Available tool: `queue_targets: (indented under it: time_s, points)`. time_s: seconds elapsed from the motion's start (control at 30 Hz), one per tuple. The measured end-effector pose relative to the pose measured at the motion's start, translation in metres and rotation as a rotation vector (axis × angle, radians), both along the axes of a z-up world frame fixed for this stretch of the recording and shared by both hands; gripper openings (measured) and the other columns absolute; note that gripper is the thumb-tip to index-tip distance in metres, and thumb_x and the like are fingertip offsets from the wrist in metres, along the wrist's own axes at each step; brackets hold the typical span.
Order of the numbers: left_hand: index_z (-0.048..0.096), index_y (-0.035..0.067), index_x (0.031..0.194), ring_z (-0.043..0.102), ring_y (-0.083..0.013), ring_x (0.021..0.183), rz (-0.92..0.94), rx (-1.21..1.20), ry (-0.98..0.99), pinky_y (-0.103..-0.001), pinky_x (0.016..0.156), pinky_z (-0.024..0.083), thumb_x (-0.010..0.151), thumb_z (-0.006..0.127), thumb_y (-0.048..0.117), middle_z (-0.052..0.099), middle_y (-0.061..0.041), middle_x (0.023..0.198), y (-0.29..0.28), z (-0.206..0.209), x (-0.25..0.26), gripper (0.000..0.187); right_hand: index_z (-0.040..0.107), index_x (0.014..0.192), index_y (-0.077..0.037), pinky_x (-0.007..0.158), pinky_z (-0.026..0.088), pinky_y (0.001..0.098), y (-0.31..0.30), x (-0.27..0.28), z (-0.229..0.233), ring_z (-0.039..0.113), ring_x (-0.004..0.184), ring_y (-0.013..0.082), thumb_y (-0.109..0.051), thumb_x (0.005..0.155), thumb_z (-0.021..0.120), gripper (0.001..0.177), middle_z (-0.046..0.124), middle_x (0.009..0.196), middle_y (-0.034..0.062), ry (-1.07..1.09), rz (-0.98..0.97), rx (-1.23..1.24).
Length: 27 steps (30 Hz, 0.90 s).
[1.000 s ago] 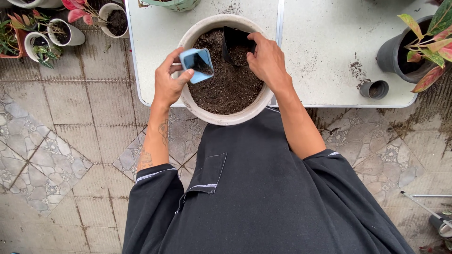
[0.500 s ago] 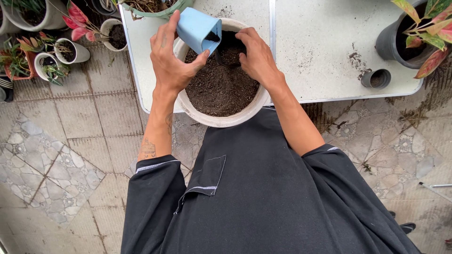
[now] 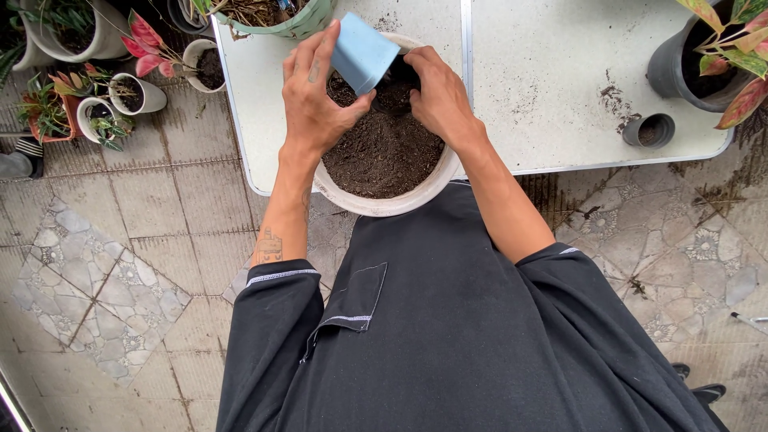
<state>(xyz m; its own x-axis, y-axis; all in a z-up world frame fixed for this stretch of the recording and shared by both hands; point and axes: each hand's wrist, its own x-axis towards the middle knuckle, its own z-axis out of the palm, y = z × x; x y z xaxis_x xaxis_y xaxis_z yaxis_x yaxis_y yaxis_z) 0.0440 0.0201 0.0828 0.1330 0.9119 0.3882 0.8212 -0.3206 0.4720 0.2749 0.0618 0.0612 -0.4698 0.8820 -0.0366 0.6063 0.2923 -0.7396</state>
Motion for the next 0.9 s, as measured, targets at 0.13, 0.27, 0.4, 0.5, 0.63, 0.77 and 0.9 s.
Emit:
queue_targets:
  time_s: [0.13, 0.27, 0.4, 0.5, 0.63, 0.77, 0.9]
  points:
    - [0.033, 0.020, 0.160, 0.058, -0.0288, 0.130, -0.022, -0.025, -0.010, -0.044, 0.109, 0.046, 0.080, 0.097, 0.036, 0.057, -0.011, 0.145, -0.001, 0.005, 0.002, 0.104, 0.055, 0.133, 0.012, 0.082, 0.057, 0.0509, -0.001, -0.001, 0.000, 0.065, 0.106, 0.0420, 0.012, 0.077, 0.047, 0.057, 0.056, 0.131, 0.0198, 0.008, -0.006, 0.000]
    - [0.032, 0.016, 0.160, 0.059, -0.0295, 0.131, -0.047, 0.004, 0.040, -0.043, 0.110, 0.046, 0.083, 0.098, 0.030, 0.056, -0.012, 0.147, 0.000, 0.003, 0.003, 0.102, 0.057, 0.130, 0.012, 0.080, 0.057, 0.0500, 0.000, 0.000, 0.004, 0.065, 0.103, 0.0407, 0.013, 0.075, 0.045, 0.056, 0.058, 0.128, 0.0202, 0.028, -0.003, 0.002]
    - [0.030, 0.015, 0.161, 0.060, -0.0285, 0.132, -0.086, 0.030, 0.106, -0.045, 0.113, 0.046, 0.084, 0.095, 0.032, 0.056, -0.013, 0.146, 0.003, -0.002, 0.003, 0.101, 0.058, 0.124, 0.010, 0.076, 0.056, 0.0485, 0.000, 0.000, 0.005, 0.065, 0.102, 0.0392, 0.011, 0.077, 0.045, 0.049, 0.058, 0.127, 0.0196, 0.049, -0.001, -0.010]
    - [0.033, 0.013, 0.159, 0.061, -0.0283, 0.131, -0.099, 0.026, 0.117, -0.045, 0.115, 0.043, 0.085, 0.095, 0.029, 0.057, -0.013, 0.142, 0.004, 0.004, 0.006, 0.098, 0.058, 0.124, 0.012, 0.077, 0.055, 0.0505, -0.001, 0.000, 0.010, 0.065, 0.101, 0.0410, 0.012, 0.074, 0.043, 0.052, 0.057, 0.127, 0.0212, 0.058, -0.003, -0.018]
    - [0.031, 0.014, 0.160, 0.060, -0.0277, 0.134, -0.109, 0.019, 0.145, -0.044, 0.116, 0.041, 0.083, 0.096, 0.027, 0.057, -0.014, 0.145, 0.004, 0.005, 0.005, 0.102, 0.058, 0.125, 0.009, 0.078, 0.055, 0.0522, -0.001, 0.000, 0.007, 0.065, 0.101, 0.0411, 0.011, 0.074, 0.044, 0.053, 0.057, 0.125, 0.0193, 0.068, -0.007, -0.022]
    - [0.035, 0.014, 0.158, 0.059, -0.0310, 0.136, -0.096, 0.035, 0.151, -0.046, 0.117, 0.041, 0.084, 0.090, 0.020, 0.055, -0.015, 0.146, 0.004, 0.010, 0.005, 0.093, 0.057, 0.128, 0.011, 0.079, 0.056, 0.0513, -0.001, 0.001, 0.002, 0.066, 0.101, 0.0406, 0.012, 0.074, 0.046, 0.055, 0.057, 0.127, 0.0195, 0.053, -0.009, -0.003]
    - [0.027, 0.024, 0.163, 0.055, -0.0302, 0.134, -0.019, -0.113, -0.066, -0.047, 0.106, 0.054, 0.085, 0.091, 0.034, 0.051, -0.011, 0.153, -0.004, 0.014, -0.002, 0.101, 0.054, 0.134, 0.013, 0.079, 0.058, 0.0494, -0.003, 0.003, -0.004, 0.067, 0.099, 0.0393, 0.014, 0.078, 0.051, 0.056, 0.056, 0.130, 0.0205, 0.048, 0.001, 0.043]
